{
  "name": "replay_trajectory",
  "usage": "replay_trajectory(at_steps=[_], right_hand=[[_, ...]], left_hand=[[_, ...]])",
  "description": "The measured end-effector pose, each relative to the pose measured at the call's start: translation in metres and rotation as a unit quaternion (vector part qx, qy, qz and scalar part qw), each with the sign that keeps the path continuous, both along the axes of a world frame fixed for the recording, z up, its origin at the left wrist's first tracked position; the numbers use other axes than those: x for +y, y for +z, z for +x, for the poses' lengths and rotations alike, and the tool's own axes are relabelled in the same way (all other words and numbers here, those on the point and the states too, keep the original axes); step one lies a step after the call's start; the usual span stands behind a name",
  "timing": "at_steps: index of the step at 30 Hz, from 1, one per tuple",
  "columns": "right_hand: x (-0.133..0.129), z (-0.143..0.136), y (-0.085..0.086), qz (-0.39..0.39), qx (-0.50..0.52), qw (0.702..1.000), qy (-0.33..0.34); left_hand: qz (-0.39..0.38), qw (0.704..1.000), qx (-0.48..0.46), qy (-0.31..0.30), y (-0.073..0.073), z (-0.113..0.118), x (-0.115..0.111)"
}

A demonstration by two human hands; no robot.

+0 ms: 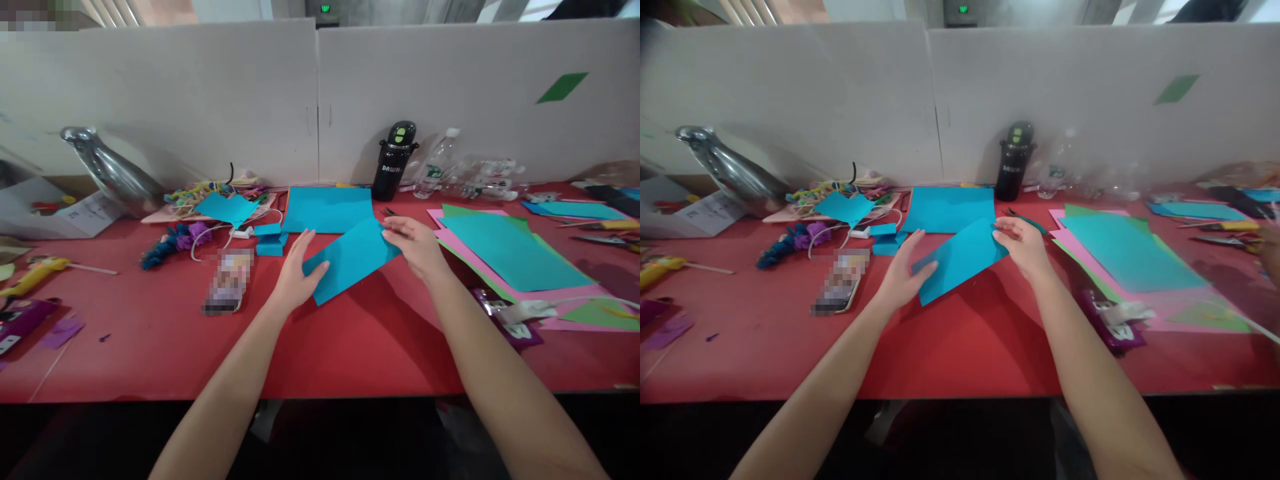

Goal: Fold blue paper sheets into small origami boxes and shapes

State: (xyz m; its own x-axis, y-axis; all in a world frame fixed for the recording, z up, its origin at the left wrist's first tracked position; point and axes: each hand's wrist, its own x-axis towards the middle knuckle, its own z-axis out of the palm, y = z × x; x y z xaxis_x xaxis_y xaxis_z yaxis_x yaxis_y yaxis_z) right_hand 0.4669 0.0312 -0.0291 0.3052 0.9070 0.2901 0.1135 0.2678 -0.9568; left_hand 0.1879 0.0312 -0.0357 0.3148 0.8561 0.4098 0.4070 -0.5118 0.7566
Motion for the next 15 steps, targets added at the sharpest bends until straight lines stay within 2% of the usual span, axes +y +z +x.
replay_trajectory(at_steps=[3,6,8,12,15], right_hand=[[-0.001,-0.003,0.004,0.03,0.03,0.999,0.001],[-0.002,-0.004,0.008,0.036,0.049,0.998,0.008],[-0.003,-0.005,0.011,0.041,0.063,0.997,0.008],[-0.004,-0.005,0.011,0.04,0.064,0.997,0.003],[-0.006,-0.008,0.011,0.028,0.051,0.998,0.027]], left_hand=[[-0.132,0.988,-0.071,0.032,0.0,-0.002,0.005],[-0.234,0.966,-0.108,0.005,0.004,-0.007,0.008],[-0.26,0.959,-0.106,-0.03,0.008,-0.01,0.007],[-0.317,0.932,-0.104,-0.144,0.02,-0.013,0.0],[-0.349,0.911,-0.085,-0.202,0.028,-0.014,-0.007]])
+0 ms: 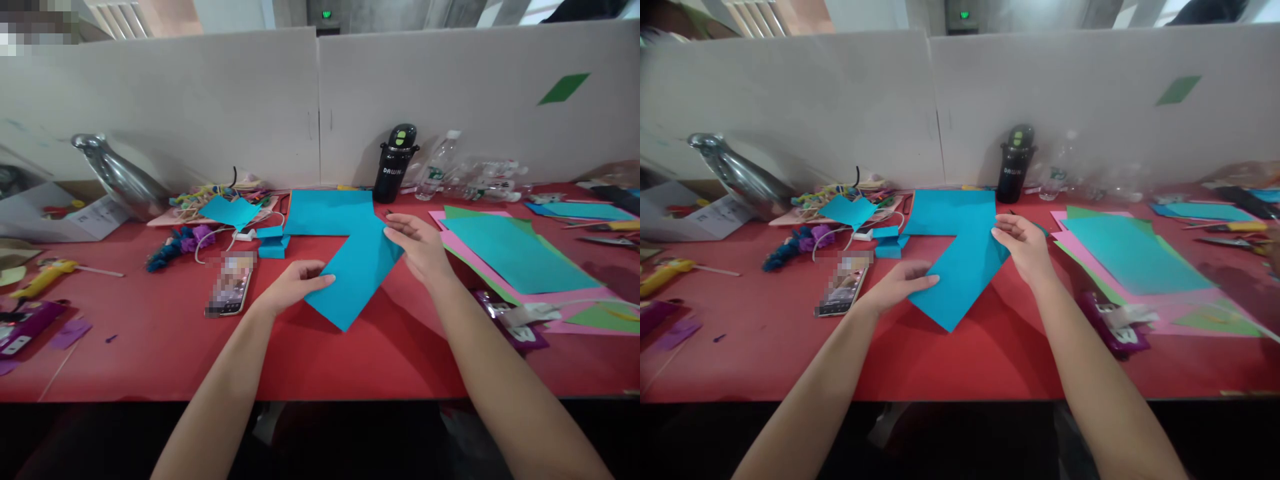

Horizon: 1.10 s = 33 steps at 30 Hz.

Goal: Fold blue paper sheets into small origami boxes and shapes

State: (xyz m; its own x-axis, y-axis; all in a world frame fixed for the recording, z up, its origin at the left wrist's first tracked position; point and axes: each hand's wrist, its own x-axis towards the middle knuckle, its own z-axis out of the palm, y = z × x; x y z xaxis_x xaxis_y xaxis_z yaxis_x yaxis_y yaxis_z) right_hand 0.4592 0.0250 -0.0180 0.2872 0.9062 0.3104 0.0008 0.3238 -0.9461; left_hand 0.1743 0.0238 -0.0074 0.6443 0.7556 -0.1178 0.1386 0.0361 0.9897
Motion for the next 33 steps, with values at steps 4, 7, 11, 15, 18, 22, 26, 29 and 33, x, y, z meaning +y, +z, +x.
replay_trajectory(at_steps=[4,7,11,15,18,22,26,29,33], right_hand=[[-0.007,-0.012,0.003,-0.021,-0.042,0.998,0.045],[-0.013,-0.026,0.007,-0.043,-0.067,0.994,0.07],[-0.016,-0.041,0.008,-0.054,-0.046,0.993,0.093],[-0.016,-0.051,0.006,-0.111,0.079,0.985,0.106],[-0.018,-0.058,0.004,-0.166,0.145,0.961,0.17],[-0.024,-0.067,0.0,-0.191,0.131,0.95,0.212],[-0.028,-0.072,-0.003,-0.174,0.084,0.954,0.228],[-0.029,-0.072,-0.003,-0.171,0.059,0.954,0.241],[-0.028,-0.071,-0.005,-0.155,0.023,0.953,0.259]], left_hand=[[-0.001,0.999,0.002,-0.041,0.005,0.003,-0.007],[-0.008,1.0,-0.02,-0.016,0.002,0.009,-0.008],[-0.024,0.998,-0.058,0.032,-0.008,0.014,-0.004],[-0.011,0.994,-0.079,0.076,-0.013,0.013,0.0],[0.004,0.989,-0.084,0.119,-0.013,0.011,0.001],[0.007,0.986,-0.089,0.141,-0.01,0.012,0.0],[0.038,0.979,-0.09,0.179,-0.009,0.013,-0.001],[0.062,0.973,-0.092,0.201,-0.01,0.013,0.001],[0.091,0.97,-0.09,0.205,-0.013,0.012,0.005]])
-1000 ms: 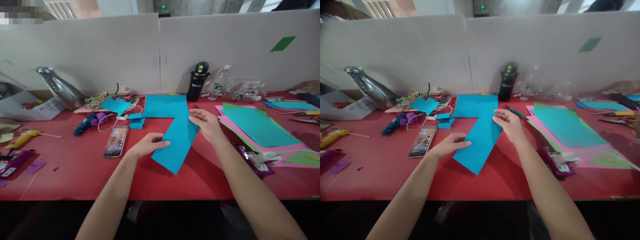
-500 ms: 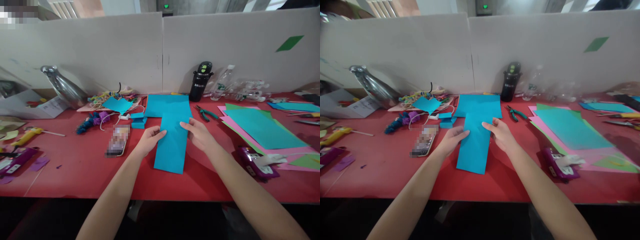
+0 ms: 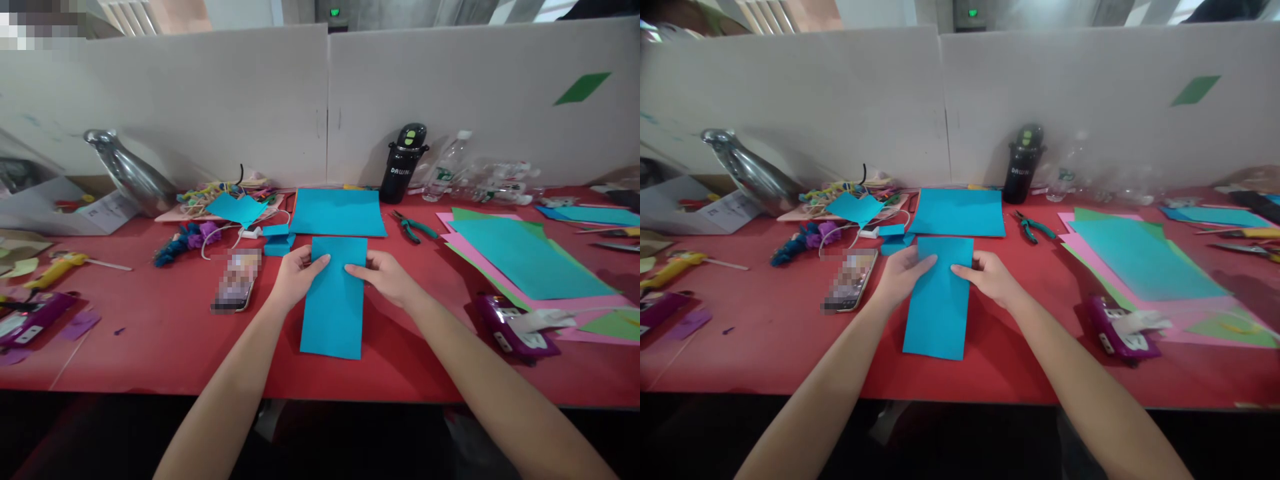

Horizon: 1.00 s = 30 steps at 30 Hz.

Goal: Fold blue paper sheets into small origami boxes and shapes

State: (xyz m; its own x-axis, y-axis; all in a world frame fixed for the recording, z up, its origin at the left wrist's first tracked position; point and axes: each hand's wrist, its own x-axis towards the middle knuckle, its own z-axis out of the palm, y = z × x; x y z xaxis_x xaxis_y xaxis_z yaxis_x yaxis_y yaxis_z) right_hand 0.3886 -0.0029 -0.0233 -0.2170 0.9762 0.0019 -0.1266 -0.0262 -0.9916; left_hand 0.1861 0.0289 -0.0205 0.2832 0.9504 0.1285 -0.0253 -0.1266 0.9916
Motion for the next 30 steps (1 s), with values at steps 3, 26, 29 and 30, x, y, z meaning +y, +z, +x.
replay_trajectory(at_steps=[3,26,29,30], right_hand=[[0.002,0.002,-0.002,0.03,-0.029,0.999,-0.012],[-0.001,0.007,-0.003,0.214,-0.166,0.963,-0.013],[-0.001,0.007,-0.002,0.266,-0.164,0.95,0.004],[-0.001,0.007,-0.001,0.281,-0.168,0.945,0.003]], left_hand=[[0.027,1.0,0.013,0.01,-0.001,-0.001,0.002],[0.045,0.999,0.013,0.005,0.002,-0.012,0.009],[0.013,0.999,-0.035,-0.02,0.004,-0.014,0.009],[-0.021,0.998,-0.058,-0.031,0.005,-0.014,0.008]])
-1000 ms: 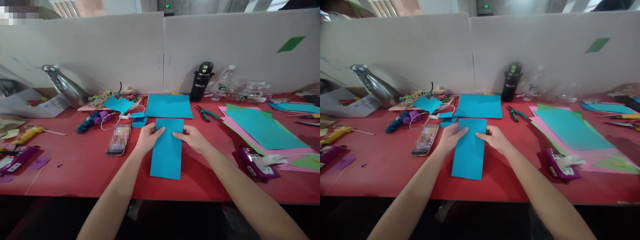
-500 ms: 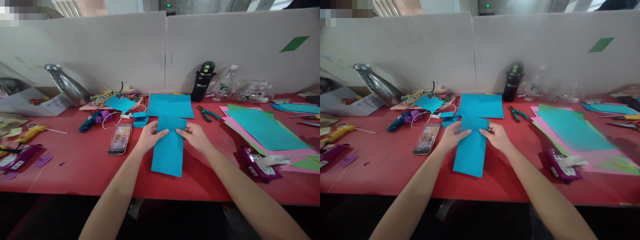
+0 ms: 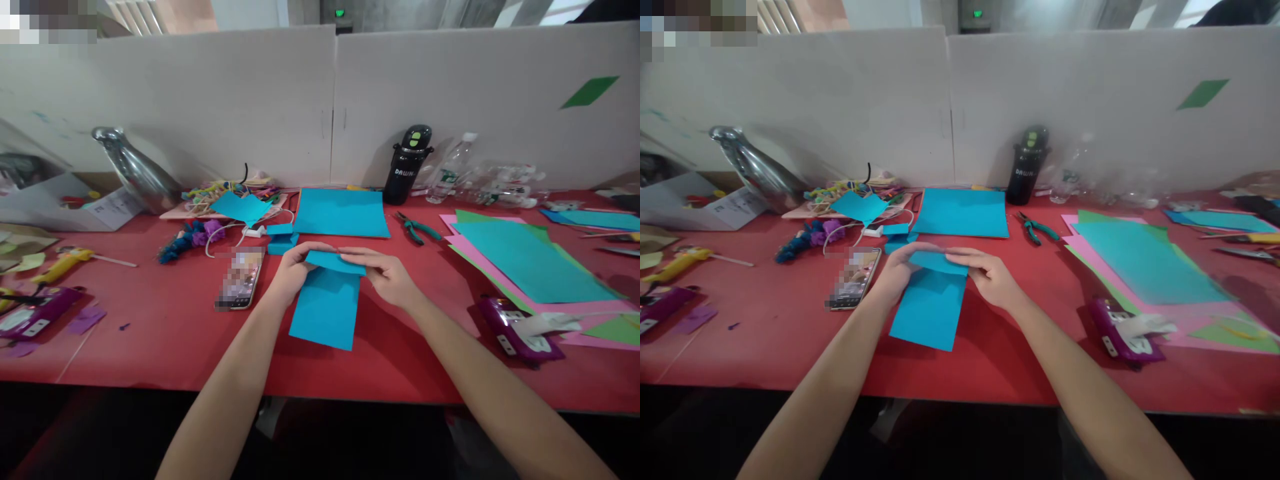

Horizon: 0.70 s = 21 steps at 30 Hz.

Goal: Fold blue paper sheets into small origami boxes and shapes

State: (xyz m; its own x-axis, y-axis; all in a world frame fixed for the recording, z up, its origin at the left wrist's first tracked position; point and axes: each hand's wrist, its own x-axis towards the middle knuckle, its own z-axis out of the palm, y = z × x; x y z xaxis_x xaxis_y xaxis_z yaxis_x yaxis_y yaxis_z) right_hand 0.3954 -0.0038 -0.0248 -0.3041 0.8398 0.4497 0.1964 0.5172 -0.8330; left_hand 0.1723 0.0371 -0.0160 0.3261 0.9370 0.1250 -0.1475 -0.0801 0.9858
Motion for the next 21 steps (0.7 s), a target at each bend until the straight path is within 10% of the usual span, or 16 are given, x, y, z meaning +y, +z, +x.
replay_trajectory(at_steps=[5,9,21], right_hand=[[0.0,0.002,-0.002,0.041,-0.044,0.998,-0.027],[-0.001,0.002,-0.002,0.042,-0.04,0.998,-0.038],[0.006,-0.007,-0.005,-0.248,0.142,0.958,-0.034]], left_hand=[[-0.135,0.983,-0.088,-0.087,0.007,0.0,-0.003],[-0.106,0.993,-0.042,-0.025,0.003,0.002,-0.004],[0.012,1.0,-0.001,0.014,-0.01,0.002,0.001]])
